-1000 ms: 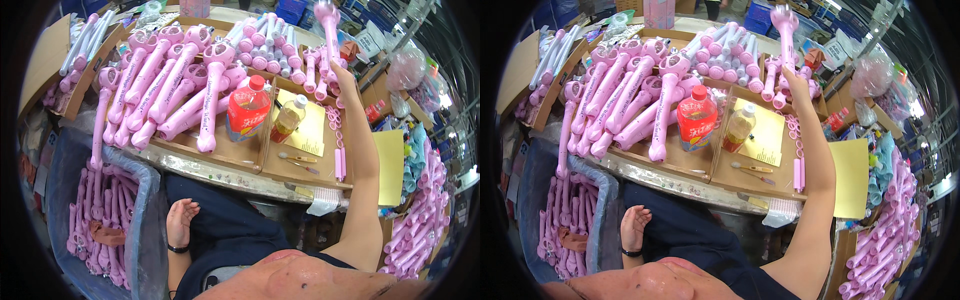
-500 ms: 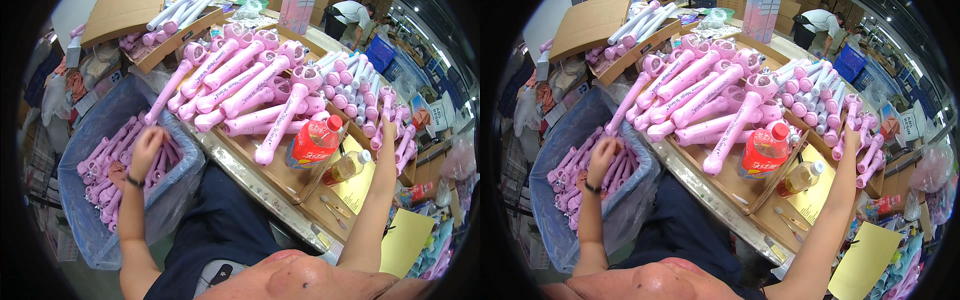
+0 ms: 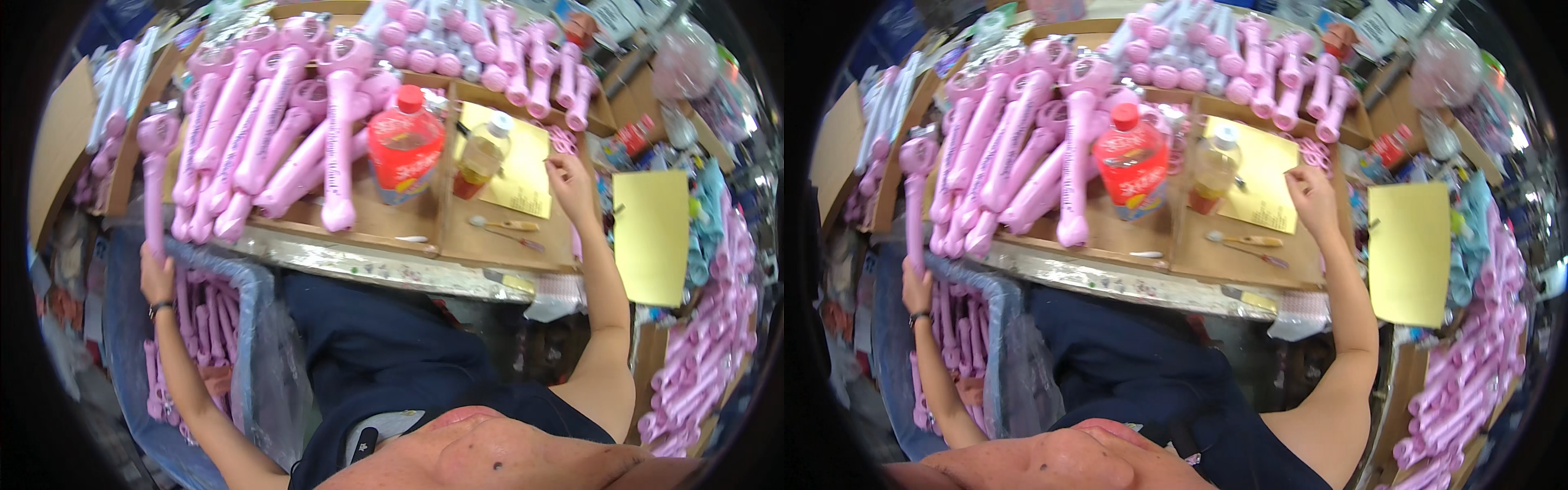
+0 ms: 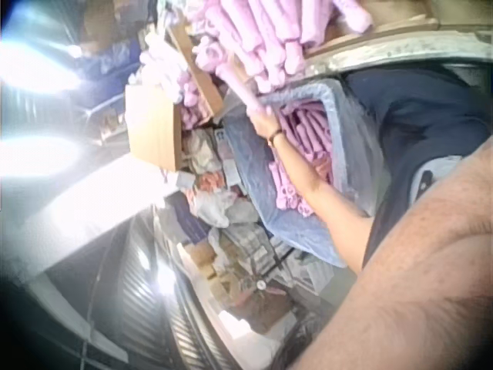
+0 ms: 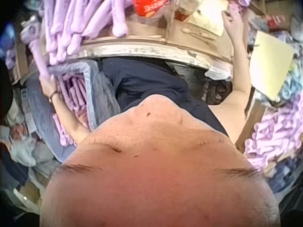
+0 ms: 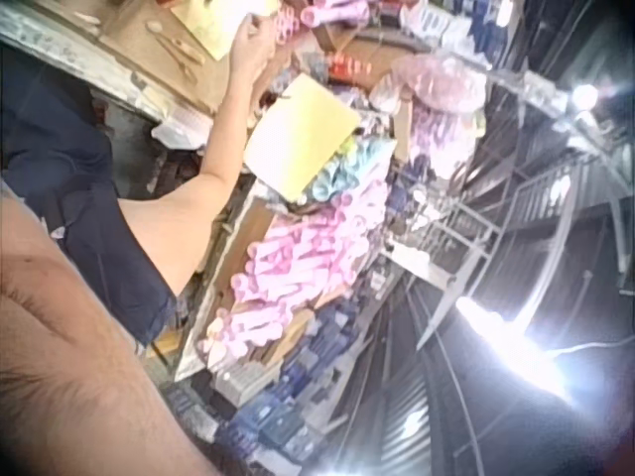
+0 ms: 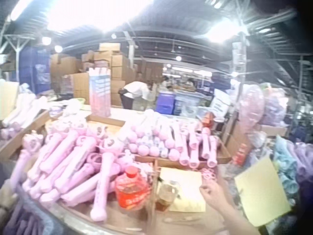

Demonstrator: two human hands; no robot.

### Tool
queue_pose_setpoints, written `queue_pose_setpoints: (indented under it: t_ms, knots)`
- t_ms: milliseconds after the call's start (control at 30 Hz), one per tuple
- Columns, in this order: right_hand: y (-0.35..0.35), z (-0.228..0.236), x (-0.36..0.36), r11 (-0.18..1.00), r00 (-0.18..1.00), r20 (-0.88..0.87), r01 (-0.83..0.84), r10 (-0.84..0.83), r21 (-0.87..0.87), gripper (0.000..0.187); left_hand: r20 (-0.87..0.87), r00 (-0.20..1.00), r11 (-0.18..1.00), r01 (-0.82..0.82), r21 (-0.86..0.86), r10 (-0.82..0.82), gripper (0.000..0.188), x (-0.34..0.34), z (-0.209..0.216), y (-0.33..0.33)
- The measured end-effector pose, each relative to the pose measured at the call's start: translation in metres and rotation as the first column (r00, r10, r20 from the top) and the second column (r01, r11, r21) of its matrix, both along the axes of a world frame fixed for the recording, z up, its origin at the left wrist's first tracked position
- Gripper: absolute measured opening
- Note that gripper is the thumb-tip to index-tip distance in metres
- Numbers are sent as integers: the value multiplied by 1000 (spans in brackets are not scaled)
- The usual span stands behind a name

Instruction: The person assembles pink plastic fan sticks by attaching clear plastic heads, wiping them with a cloth, and using a screwdriver to tighten components. They then apply small stickers to the handles and place the finished items on a table.

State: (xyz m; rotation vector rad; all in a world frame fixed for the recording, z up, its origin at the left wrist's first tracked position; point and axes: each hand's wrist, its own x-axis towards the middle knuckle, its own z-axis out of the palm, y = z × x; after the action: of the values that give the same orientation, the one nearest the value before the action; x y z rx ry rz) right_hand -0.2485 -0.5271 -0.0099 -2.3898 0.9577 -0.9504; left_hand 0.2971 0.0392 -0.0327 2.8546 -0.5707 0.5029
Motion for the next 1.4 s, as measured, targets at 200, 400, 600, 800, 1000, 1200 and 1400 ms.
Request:
queue_pose_setpoints:
  t_ms: [200, 400, 600, 800, 1000, 1200, 1400]
  knots:
    - [35, -8, -17, 990, 940, -312, -122, 137, 69, 22, 122, 989, 872, 127, -473, -78, 60, -76, 37, 29]
    - [26, -21, 7, 961, 843, -464, -260, 271, 89, 29, -222, 639, 214, -92, -973, -737, 67, -207, 63, 35]
    - [23, -22, 6, 921, 816, -431, -368, 386, 129, 22, -29, 665, -170, -232, -958, -747, 77, -281, 27, 5]
    - [23, -25, 7, 907, 868, -318, -286, 382, 309, 14, -83, 672, -123, -253, -959, -736, 92, -311, 4, -28]
    - [21, -32, 8, 904, 895, -303, -203, 327, 377, 13, -84, 582, -85, -257, -963, -809, 87, -319, 7, -51]
    - [20, -33, 5, 895, 882, -310, -223, 354, 386, 14, -89, 524, -94, -313, -945, -847, 86, -320, 6, -55]
    - [26, -28, 4, 926, 883, -286, -328, 371, 187, 20, -127, 516, -32, -288, -957, -847, 85, -320, 5, -59]
